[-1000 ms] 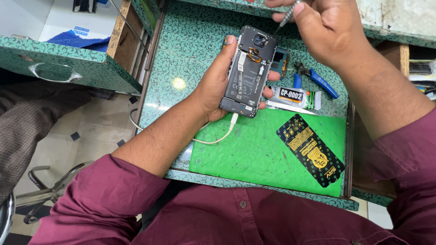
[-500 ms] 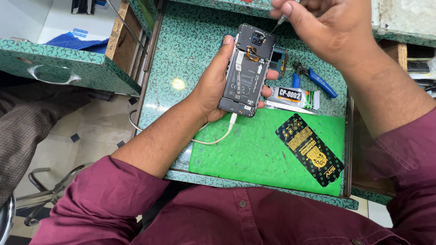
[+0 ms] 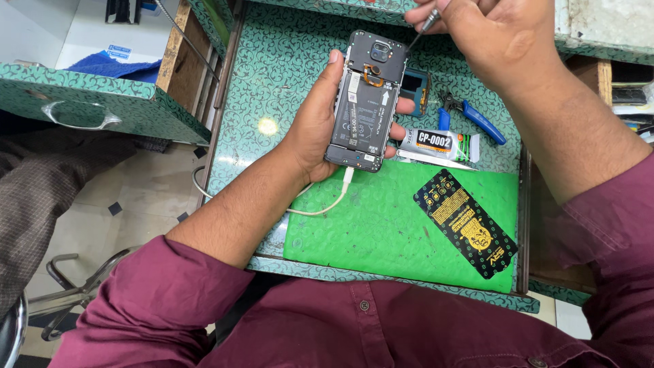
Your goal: The person holds a disassembled smartphone and uses a screwdriver to tighten screws on its rear housing. They then align the back cover onto the phone body, press it into place, and turn the assembled phone over in their hands while checking the edges.
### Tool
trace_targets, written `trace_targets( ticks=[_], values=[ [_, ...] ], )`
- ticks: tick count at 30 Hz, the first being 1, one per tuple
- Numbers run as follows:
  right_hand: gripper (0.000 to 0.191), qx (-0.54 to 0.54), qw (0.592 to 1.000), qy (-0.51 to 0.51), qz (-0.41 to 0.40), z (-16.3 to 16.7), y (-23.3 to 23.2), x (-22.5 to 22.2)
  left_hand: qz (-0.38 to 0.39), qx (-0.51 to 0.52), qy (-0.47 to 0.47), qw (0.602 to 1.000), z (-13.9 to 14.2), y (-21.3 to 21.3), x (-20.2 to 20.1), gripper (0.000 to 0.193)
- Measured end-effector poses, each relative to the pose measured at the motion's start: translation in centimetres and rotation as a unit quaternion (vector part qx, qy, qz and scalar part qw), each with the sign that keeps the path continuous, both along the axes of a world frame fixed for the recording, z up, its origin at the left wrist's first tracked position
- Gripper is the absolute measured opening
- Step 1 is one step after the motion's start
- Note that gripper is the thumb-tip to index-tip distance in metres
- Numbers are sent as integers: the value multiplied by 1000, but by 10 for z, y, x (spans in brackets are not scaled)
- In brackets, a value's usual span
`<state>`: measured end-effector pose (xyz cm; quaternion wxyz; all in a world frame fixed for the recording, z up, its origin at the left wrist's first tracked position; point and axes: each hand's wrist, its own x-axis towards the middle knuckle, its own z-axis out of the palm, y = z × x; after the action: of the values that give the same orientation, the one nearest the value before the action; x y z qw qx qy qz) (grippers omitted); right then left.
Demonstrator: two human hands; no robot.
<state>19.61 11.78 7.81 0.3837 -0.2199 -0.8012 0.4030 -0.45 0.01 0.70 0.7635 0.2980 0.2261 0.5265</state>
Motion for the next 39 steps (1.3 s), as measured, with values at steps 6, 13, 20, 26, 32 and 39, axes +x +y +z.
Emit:
trace_targets(
  ticks=[6,13,20,26,32,39],
  values=[
    [14,4,1000,1,14,-2,0,0,5,4,4,1000,1,0,0,79],
    [12,8,1000,-5,13,-3,0,0,2,5,-1,1000,0,0,0,80],
    [22,14,996,-61,-57,-3,1,2,-18,7,22,1000,3,-1,-1,82],
    [23,36,991,-107,65,-3,-2,-2,-85,-28,123,988,19,-1,-16,86],
    [16,28,978,-177,108,-7,-10,-4,-166,-29,245,955,37,-12,-42,86],
    [31,163,936,-260,170,-1,-22,-14,-248,-21,343,906,38,-16,-52,81]
  ],
)
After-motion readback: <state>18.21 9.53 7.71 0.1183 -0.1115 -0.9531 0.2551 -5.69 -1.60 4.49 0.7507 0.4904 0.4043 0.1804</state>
